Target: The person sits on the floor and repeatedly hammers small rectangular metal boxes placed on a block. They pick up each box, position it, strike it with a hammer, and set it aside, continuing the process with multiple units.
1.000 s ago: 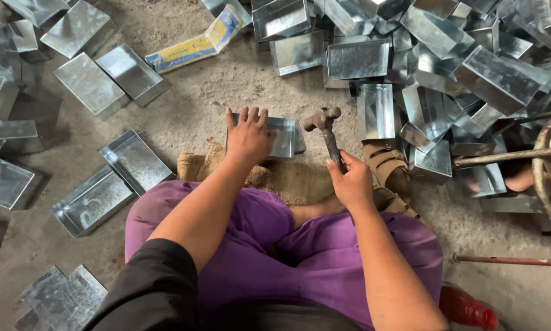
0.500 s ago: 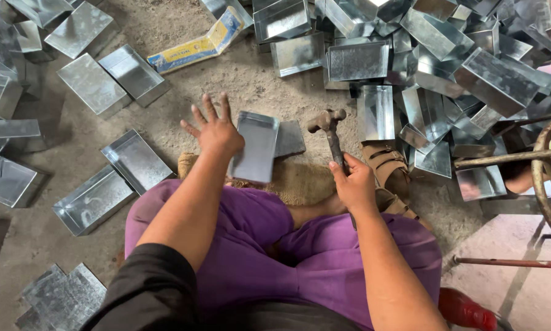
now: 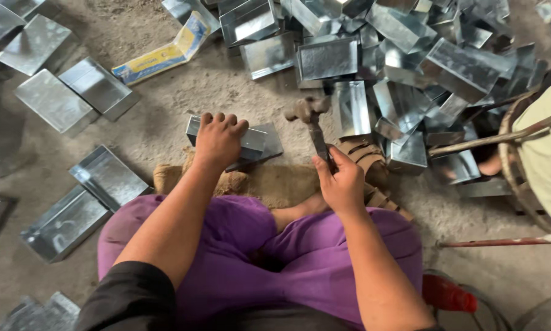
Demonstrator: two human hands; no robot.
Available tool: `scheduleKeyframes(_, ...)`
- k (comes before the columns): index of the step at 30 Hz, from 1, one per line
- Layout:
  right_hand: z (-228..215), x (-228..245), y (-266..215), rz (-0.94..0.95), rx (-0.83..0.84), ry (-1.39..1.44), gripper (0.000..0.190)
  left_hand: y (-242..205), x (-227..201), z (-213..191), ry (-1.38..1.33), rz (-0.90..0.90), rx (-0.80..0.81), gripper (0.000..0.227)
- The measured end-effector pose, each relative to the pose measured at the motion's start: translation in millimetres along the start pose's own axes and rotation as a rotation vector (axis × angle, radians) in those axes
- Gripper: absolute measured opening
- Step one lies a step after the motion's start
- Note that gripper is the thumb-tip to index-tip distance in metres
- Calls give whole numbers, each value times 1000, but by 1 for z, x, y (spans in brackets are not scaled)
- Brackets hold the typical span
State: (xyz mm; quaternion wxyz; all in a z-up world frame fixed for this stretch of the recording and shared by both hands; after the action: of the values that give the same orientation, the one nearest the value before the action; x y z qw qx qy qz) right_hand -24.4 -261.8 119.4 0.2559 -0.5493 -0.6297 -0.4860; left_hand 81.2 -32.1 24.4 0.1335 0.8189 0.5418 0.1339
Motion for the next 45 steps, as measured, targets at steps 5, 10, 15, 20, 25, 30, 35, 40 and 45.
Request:
scheduleKeyframes(5,-22,50,-12,-278,-141,-25,20,-1,2,14,-7,-34,43,20)
scheduleKeyframes(10,26,13,2,-8,27,-43,23,3,0,10,22,-41,20,18)
scheduleKeyframes(15,30,-14,4,100,96,-210,22,4,-2,9,15,-45,53,20)
scheduleKeyframes(20,16,0,-9,-117,-32,-104,25,0,-4,12,24,-53,27,19)
scheduleKeyframes(25,38,-42,0,163,104,-238,35,3,-4,1,14,-44,27,18)
scheduleKeyframes(30,0,-38,-2,133,-10,-227,35,-7,5,-18,-453,-147,-213,11)
scheduleKeyframes(35,-40,45,2,-217,-114,100,33,-9,11,29,-813,-382,-5,31)
scheduleKeyframes(40,-82,127,4,-545,-360,299,42,-16,5,62,-803,-384,128,24)
scheduleKeyframes(45,-14,119,33,-554,-222,277,30,-14,7,62,-800,-381,56,27)
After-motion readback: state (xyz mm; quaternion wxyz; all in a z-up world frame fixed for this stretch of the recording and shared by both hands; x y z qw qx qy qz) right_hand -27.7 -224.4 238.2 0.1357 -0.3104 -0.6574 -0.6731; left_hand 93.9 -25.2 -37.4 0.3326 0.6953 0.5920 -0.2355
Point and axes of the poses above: each hand's wrist, its own y-axis towards the middle knuckle, its own z-axis out of the palm, x = y × z, the point moved 9 cm from there along y, towards the middle knuckle, and after that the axes turned 12 degrees about y, right-handed, at the moved point
